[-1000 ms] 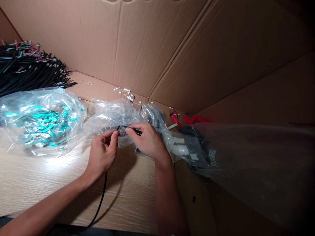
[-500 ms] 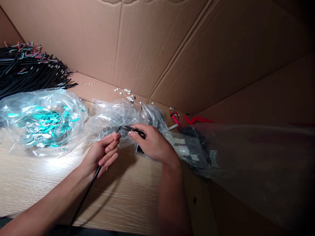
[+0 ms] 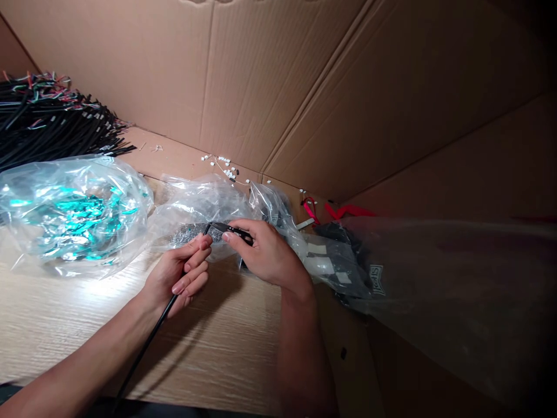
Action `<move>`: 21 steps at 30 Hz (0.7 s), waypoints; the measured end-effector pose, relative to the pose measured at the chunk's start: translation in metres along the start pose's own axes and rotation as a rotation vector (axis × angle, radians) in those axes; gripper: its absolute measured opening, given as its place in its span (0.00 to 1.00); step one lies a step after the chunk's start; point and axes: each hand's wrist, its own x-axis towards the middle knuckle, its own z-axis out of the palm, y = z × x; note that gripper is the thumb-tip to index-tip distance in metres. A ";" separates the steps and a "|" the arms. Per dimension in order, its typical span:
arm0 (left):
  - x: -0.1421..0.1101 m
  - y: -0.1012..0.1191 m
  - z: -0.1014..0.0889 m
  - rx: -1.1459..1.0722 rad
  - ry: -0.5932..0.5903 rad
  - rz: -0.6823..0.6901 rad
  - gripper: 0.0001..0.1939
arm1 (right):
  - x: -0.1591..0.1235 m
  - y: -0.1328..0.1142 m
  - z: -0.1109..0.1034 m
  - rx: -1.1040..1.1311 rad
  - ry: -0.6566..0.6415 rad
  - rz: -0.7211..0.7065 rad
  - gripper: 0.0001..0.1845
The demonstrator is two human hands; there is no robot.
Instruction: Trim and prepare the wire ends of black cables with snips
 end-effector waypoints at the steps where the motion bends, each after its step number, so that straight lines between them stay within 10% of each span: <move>1: 0.000 -0.001 -0.001 0.008 -0.008 0.004 0.20 | 0.000 0.000 0.000 0.008 0.003 0.005 0.15; 21: 0.003 0.001 -0.001 0.045 -0.046 0.005 0.21 | 0.005 0.012 -0.004 0.089 -0.011 -0.012 0.14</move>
